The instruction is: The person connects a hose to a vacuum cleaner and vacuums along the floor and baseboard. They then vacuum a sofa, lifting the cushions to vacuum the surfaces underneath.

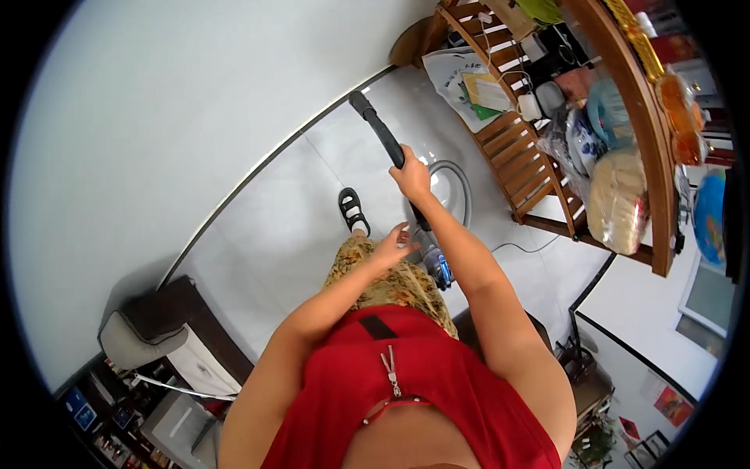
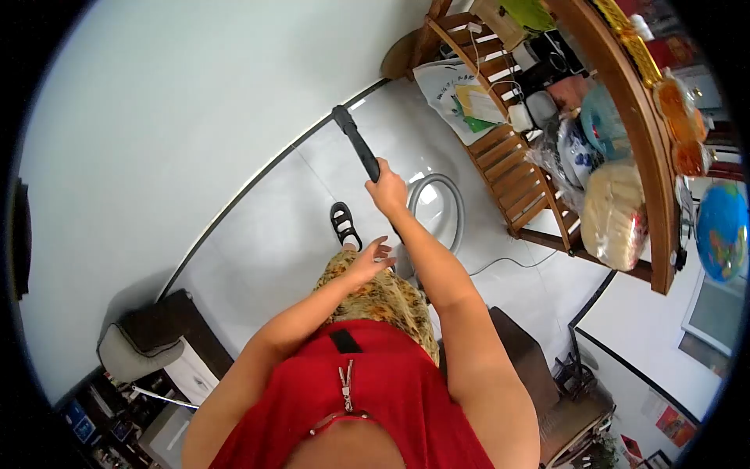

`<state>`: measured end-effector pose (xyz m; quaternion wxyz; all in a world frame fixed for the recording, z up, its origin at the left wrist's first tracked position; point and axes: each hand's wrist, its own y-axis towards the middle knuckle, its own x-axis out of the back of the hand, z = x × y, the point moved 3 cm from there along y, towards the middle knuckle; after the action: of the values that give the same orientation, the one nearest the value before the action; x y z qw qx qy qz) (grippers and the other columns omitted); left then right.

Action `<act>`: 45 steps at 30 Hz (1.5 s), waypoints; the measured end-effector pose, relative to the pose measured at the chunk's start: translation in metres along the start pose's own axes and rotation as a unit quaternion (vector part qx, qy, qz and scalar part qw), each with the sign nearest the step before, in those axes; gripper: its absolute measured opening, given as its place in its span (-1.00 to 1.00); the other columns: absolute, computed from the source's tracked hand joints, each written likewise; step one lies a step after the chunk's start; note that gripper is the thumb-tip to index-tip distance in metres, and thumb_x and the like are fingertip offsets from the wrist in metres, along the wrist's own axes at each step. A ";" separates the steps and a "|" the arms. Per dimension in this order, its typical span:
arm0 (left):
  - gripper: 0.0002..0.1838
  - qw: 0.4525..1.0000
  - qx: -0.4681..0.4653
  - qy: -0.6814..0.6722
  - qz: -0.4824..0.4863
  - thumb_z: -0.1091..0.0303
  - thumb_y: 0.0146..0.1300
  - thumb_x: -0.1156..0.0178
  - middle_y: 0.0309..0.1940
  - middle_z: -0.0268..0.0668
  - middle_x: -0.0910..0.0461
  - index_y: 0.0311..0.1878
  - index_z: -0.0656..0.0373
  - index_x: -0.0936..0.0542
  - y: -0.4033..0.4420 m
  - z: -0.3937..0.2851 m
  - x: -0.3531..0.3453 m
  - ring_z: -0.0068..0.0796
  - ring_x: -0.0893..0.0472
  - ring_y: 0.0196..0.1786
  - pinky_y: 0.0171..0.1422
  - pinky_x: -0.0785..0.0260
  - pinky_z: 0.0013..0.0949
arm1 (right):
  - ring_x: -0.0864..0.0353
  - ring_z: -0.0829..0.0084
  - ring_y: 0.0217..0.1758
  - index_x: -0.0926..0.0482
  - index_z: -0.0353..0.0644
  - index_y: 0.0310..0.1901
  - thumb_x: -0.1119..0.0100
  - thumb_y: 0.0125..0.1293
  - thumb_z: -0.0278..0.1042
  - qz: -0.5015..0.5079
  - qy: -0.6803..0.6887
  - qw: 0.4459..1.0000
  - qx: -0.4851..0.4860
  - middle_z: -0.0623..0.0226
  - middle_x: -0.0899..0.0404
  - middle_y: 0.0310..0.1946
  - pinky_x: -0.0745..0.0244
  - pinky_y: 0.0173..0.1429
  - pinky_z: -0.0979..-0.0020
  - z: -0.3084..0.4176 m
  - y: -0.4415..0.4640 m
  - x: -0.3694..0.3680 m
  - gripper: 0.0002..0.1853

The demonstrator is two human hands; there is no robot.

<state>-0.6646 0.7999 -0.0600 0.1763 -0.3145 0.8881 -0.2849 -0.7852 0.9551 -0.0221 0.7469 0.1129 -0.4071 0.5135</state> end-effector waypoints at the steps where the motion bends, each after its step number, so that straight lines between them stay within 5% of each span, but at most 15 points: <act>1: -0.15 0.999 0.007 0.050 -0.002 0.16 0.27 -0.37 0.22 -0.10 -0.46 0.50 0.21 -0.17 0.011 0.008 0.008 -0.22 -0.46 0.26 0.28 -0.38 -0.21 | -0.69 -0.10 -0.22 -0.43 -0.04 0.24 -0.27 0.08 -0.29 0.004 -0.009 1.000 -0.008 -0.06 -0.68 -0.34 -0.56 -0.07 0.00 -0.006 0.018 -0.009 -0.39; 5: -0.23 0.969 0.000 0.246 0.010 0.10 0.30 -0.33 0.22 0.00 -0.48 0.45 0.21 -0.25 0.037 0.032 0.066 -0.07 -0.51 0.24 0.27 -0.40 -0.15 | -0.69 -0.06 -0.19 -0.41 0.02 0.28 -0.25 0.08 -0.30 0.035 -0.047 0.996 -0.069 -0.04 -0.69 -0.27 -0.56 -0.06 0.04 -0.027 0.090 -0.035 -0.36; 9: -0.25 0.872 0.124 0.472 -0.050 -0.07 0.28 -0.26 0.18 0.01 -0.53 0.41 0.14 -0.33 0.029 0.083 0.132 0.07 -0.51 0.22 0.22 -0.41 0.00 | -0.68 -0.05 -0.11 -0.41 -0.05 0.28 -0.26 0.09 -0.30 0.003 -0.022 0.991 -0.134 -0.03 -0.69 -0.18 -0.54 0.01 0.05 -0.063 0.161 -0.064 -0.36; 11: -0.19 0.859 0.273 0.431 0.051 -0.17 0.30 -0.19 0.26 0.10 -0.45 0.47 0.12 -0.25 0.020 0.081 0.151 0.13 -0.45 0.27 0.28 -0.38 0.04 | -0.67 -0.06 -0.06 -0.41 -0.15 0.27 -0.29 0.09 -0.28 -0.020 -0.016 0.985 -0.169 -0.03 -0.68 -0.13 -0.53 0.05 0.06 -0.088 0.190 -0.080 -0.36; 16: -0.07 0.836 0.358 0.409 0.079 -0.30 0.30 -0.13 0.37 0.25 -0.24 0.53 0.14 -0.14 0.024 0.107 0.153 0.18 -0.39 0.33 0.30 -0.38 0.06 | -0.67 -0.07 -0.06 -0.39 -0.10 0.26 -0.26 0.10 -0.23 -0.047 0.001 0.982 -0.185 -0.05 -0.69 -0.18 -0.54 0.04 0.02 -0.155 0.271 -0.126 -0.37; 19: -0.04 0.852 0.316 0.416 0.026 -0.29 0.28 -0.19 0.34 0.24 -0.28 0.52 0.18 -0.15 0.047 0.140 0.154 0.16 -0.39 0.33 0.29 -0.39 0.07 | -0.68 -0.08 -0.06 -0.45 -0.14 0.18 -0.28 0.07 -0.23 -0.057 -0.007 0.985 -0.164 -0.04 -0.69 -0.18 -0.54 0.01 0.01 -0.181 0.321 -0.159 -0.42; 22: -0.04 0.926 0.221 0.303 -0.048 -0.17 0.25 -0.29 0.33 0.20 -0.31 0.51 0.25 -0.15 0.123 0.136 0.144 0.12 -0.38 0.35 0.31 -0.36 0.05 | -0.67 -0.11 -0.08 -0.48 -0.19 0.12 -0.29 0.04 -0.21 -0.078 0.046 0.980 -0.177 -0.05 -0.69 -0.24 -0.53 0.05 0.00 -0.209 0.371 -0.194 -0.44; 24: 0.01 0.951 0.102 0.266 -0.120 -0.04 0.16 -0.41 0.33 0.15 -0.34 0.50 0.32 -0.14 0.201 0.127 0.126 0.05 -0.38 0.37 0.32 -0.36 0.00 | -0.69 -0.03 -0.22 -0.48 -0.25 0.08 -0.29 0.03 -0.24 -0.077 0.090 0.977 -0.177 -0.03 -0.68 -0.30 -0.57 -0.07 0.05 -0.242 0.410 -0.221 -0.46; 28: 0.16 0.980 0.093 -0.012 -0.176 -0.01 0.02 -0.51 0.39 0.10 -0.29 0.52 0.37 -0.06 0.362 0.122 0.106 0.02 -0.33 0.42 0.45 -0.23 -0.13 | -0.64 0.21 -0.53 -0.47 -0.34 -0.04 -0.28 0.04 -0.38 -0.028 0.248 0.937 -0.243 0.09 -0.61 -0.44 -0.57 -0.40 0.20 -0.246 0.445 -0.232 -0.57; 30: 0.17 0.975 0.028 0.020 -0.221 0.08 0.01 -0.54 0.42 0.07 -0.26 0.52 0.39 -0.02 0.430 0.131 0.112 -0.03 -0.30 0.45 0.49 -0.17 -0.18 | -0.51 0.38 -0.67 -0.46 -0.37 -0.13 -0.26 0.04 -0.50 -0.051 0.312 0.922 -0.224 0.21 -0.52 -0.56 -0.46 -0.58 0.29 -0.241 0.461 -0.232 -0.67; 32: 0.08 0.957 0.044 -0.171 -0.231 0.22 0.10 -0.50 0.39 -0.05 -0.30 0.56 0.25 -0.03 0.468 0.125 0.124 -0.23 -0.35 0.39 0.42 -0.20 -0.25 | -0.51 0.37 -0.67 -0.45 -0.38 -0.16 -0.27 0.04 -0.52 -0.056 0.310 0.926 -0.208 0.23 -0.50 -0.59 -0.46 -0.58 0.27 -0.241 0.480 -0.239 -0.69; 34: -0.07 0.959 0.076 -0.197 -0.190 0.27 0.09 -0.50 0.14 -0.18 -0.50 0.47 0.26 -0.21 0.486 0.113 0.146 -0.35 -0.49 0.12 0.20 -0.34 -0.32 | -0.50 0.37 -0.66 -0.45 -0.39 -0.17 -0.28 0.04 -0.53 -0.029 0.323 0.929 -0.177 0.21 -0.50 -0.56 -0.46 -0.58 0.26 -0.249 0.505 -0.245 -0.69; 35: -0.33 0.957 0.052 -0.202 -0.201 0.29 0.08 -0.49 -0.14 -0.29 -0.57 0.22 0.30 -0.43 0.497 0.126 0.149 -0.46 -0.53 -0.14 -0.03 -0.40 -0.35 | -0.50 0.37 -0.65 -0.44 -0.40 -0.18 -0.29 0.04 -0.53 -0.019 0.334 0.929 -0.161 0.21 -0.50 -0.55 -0.45 -0.58 0.26 -0.253 0.512 -0.245 -0.69; 39: -0.64 0.956 0.128 -0.205 -0.164 0.32 0.08 -0.46 -0.40 -0.37 -0.57 -0.13 0.20 -0.53 0.507 0.151 0.199 -0.53 -0.52 -0.36 -0.23 -0.41 -0.36 | -0.48 0.35 -0.67 -0.42 -0.41 -0.21 -0.28 0.05 -0.59 -0.052 0.391 0.889 -0.231 0.18 -0.46 -0.55 -0.47 -0.60 0.27 -0.243 0.524 -0.279 -0.72; 45: -0.66 0.949 0.149 -0.153 -0.234 0.35 0.10 -0.36 -0.41 -0.31 -0.57 -0.08 0.23 -0.52 0.464 0.180 0.250 -0.49 -0.54 -0.35 -0.23 -0.39 -0.33 | -0.46 0.36 -0.69 -0.39 -0.33 -0.19 -0.27 0.05 -0.60 -0.045 0.451 0.856 -0.250 0.23 -0.45 -0.55 -0.46 -0.63 0.28 -0.226 0.495 -0.339 -0.70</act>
<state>-0.9736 0.8613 -0.5197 0.2831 -0.5232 0.6997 -0.3956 -1.1465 1.0806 -0.5362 0.8739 -0.3035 -0.1354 0.3548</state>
